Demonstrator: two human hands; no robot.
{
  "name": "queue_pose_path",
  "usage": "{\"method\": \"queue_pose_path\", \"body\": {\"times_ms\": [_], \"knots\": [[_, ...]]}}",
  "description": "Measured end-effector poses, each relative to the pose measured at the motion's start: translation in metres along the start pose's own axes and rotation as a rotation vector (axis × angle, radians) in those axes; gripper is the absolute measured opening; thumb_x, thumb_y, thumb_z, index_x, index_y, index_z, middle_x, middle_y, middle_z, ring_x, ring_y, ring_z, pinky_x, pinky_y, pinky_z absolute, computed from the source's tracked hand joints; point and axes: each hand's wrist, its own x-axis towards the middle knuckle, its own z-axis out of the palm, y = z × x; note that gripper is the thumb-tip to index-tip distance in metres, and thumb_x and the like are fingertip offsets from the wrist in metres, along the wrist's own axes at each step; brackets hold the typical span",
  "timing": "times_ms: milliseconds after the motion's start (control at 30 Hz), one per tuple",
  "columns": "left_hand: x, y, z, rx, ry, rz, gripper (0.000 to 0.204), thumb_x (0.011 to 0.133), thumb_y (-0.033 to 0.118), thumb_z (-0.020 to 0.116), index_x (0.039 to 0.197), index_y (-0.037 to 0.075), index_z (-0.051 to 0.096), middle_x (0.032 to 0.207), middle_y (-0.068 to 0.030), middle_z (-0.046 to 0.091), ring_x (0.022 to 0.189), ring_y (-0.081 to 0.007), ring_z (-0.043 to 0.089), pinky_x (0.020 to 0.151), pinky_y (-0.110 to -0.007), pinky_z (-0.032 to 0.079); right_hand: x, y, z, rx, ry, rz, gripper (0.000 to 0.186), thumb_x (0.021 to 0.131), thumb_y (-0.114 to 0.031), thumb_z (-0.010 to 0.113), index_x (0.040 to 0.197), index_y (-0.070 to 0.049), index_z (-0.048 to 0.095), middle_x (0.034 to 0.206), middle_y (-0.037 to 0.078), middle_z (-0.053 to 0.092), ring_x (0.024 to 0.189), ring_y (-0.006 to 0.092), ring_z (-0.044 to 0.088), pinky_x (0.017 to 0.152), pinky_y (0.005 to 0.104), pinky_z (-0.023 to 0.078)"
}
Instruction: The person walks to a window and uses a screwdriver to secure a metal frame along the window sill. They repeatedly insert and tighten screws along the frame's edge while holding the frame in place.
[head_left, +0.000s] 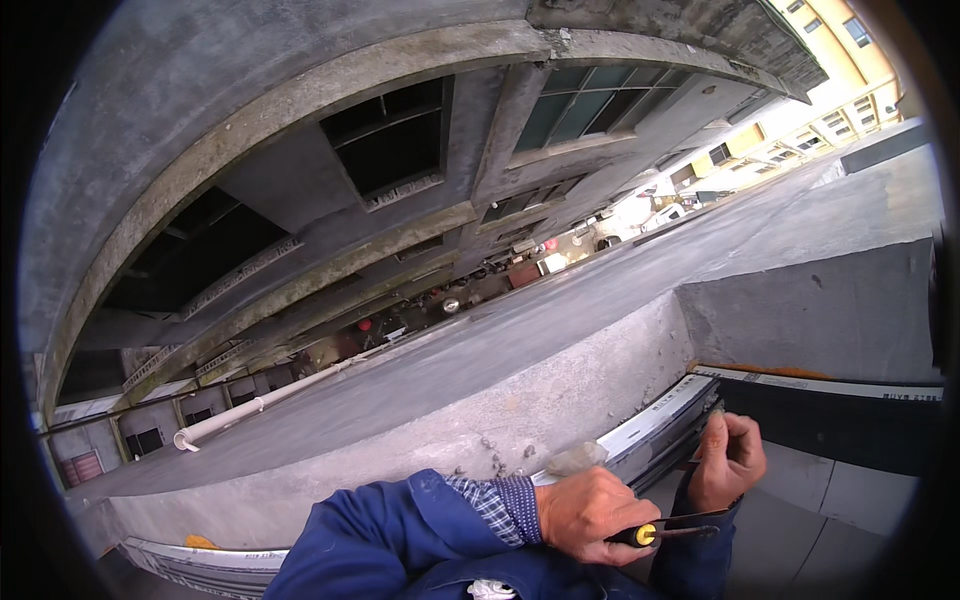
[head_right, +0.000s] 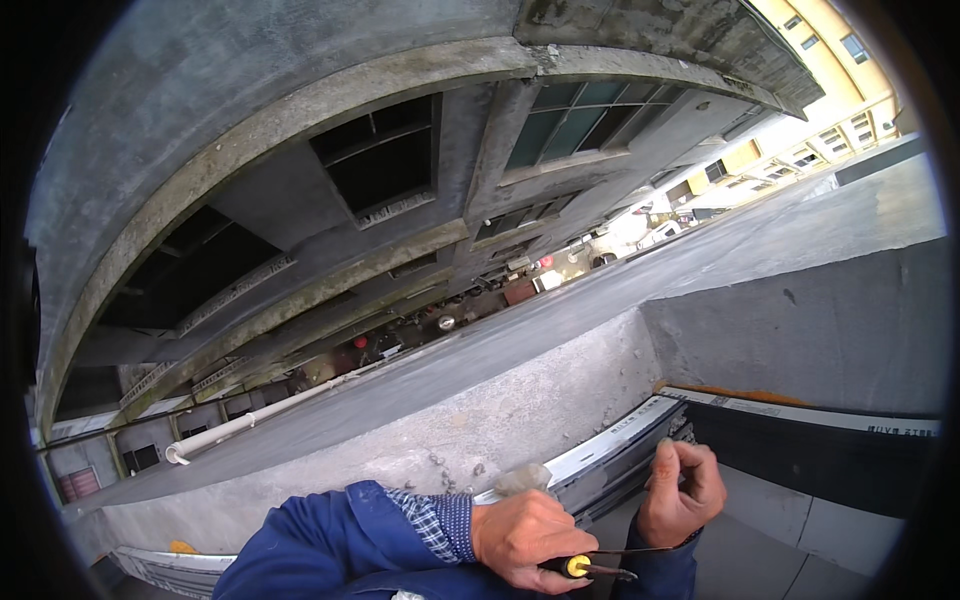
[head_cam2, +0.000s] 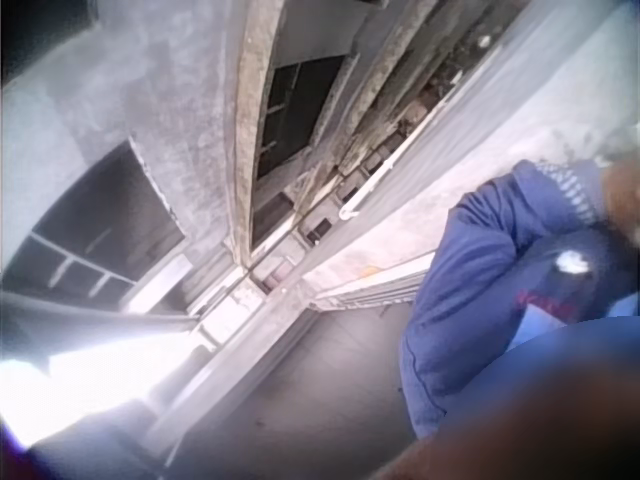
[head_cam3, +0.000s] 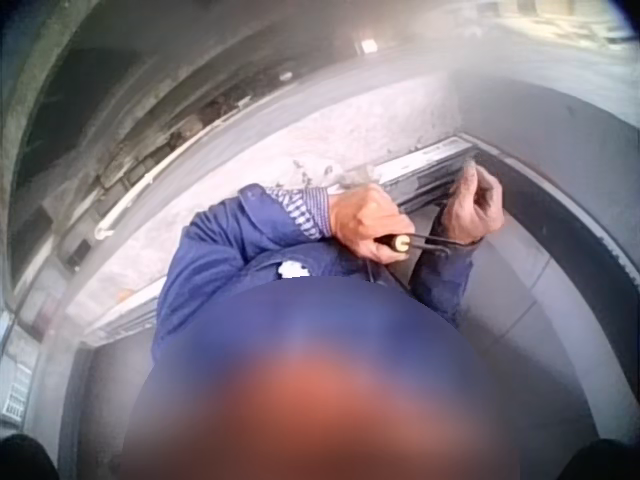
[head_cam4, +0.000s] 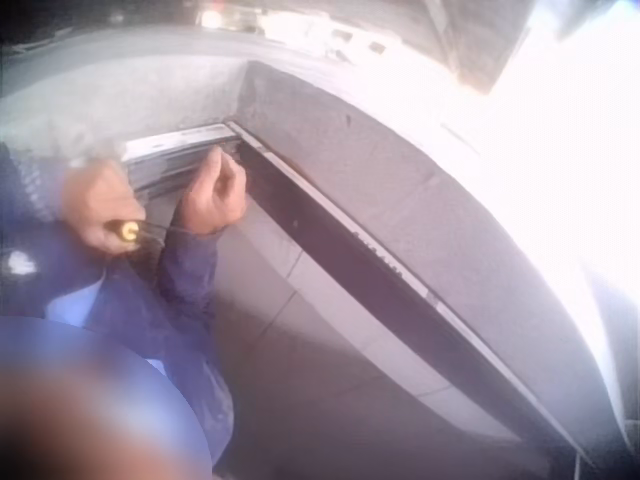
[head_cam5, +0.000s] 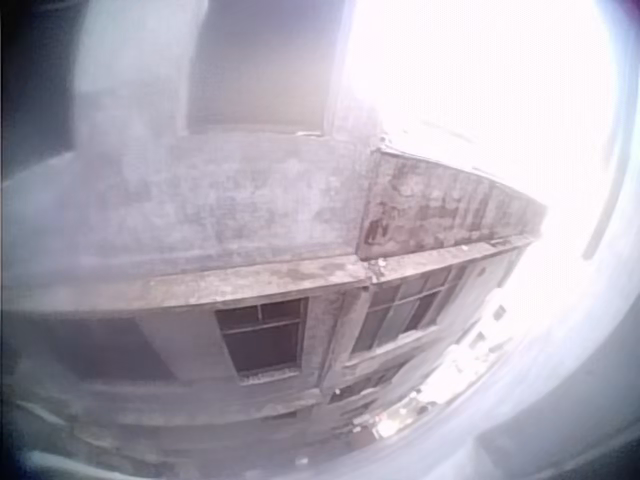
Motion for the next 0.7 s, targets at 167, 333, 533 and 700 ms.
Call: {"method": "queue_pose_path", "body": {"times_ms": [167,333,533,700], "knots": [[0.0,-0.001,-0.001,0.025,0.015,-0.015,0.024,0.087,0.021,0.076,0.094,0.003,0.062,0.064,-0.0092,0.058,0.055,-0.0306,0.062,0.05,-0.04,0.048,-0.04,0.043,-0.005,0.049,-0.007,0.087,0.024,0.095,-0.01,0.076,0.08,-0.001,0.06,0.068,-0.001,0.056,0.06,0.0043,0.046,0.054,0.0225,0.034],[0.0,-0.002,-0.003,0.027,0.0,-0.037,0.022,0.087,0.02,0.076,0.09,0.004,0.061,0.065,-0.0098,0.059,0.055,-0.0308,0.062,0.05,-0.04,0.048,-0.051,0.068,0.017,-0.036,-0.092,-0.188,0.028,0.089,-0.009,0.08,0.075,-0.003,0.057,0.062,0.005,0.05,0.054,0.0134,0.043,0.051,0.0291,0.033],[-0.001,-0.005,-0.001,0.021,-0.005,-0.025,0.028,0.086,0.018,0.079,0.102,-0.001,0.067,0.067,-0.0083,0.061,0.053,-0.0269,0.06,0.048,-0.037,0.044,-0.051,0.082,0.02,0.008,-0.064,-0.245,0.034,0.088,-0.013,0.082,0.072,-0.005,0.054,0.06,0.006,0.048,0.051,0.0169,0.041,0.049,0.0311,0.03],[-0.002,-0.007,0.0,0.04,-0.008,-0.028,0.027,0.086,0.019,0.079,0.101,0.0,0.067,0.067,-0.0082,0.06,0.053,-0.0269,0.06,0.048,-0.037,0.045,-0.05,0.088,0.023,0.027,-0.032,-0.297,0.038,0.087,-0.018,0.083,0.071,-0.005,0.052,0.059,0.006,0.046,0.05,0.0169,0.041,0.049,0.0311,0.029]]}}
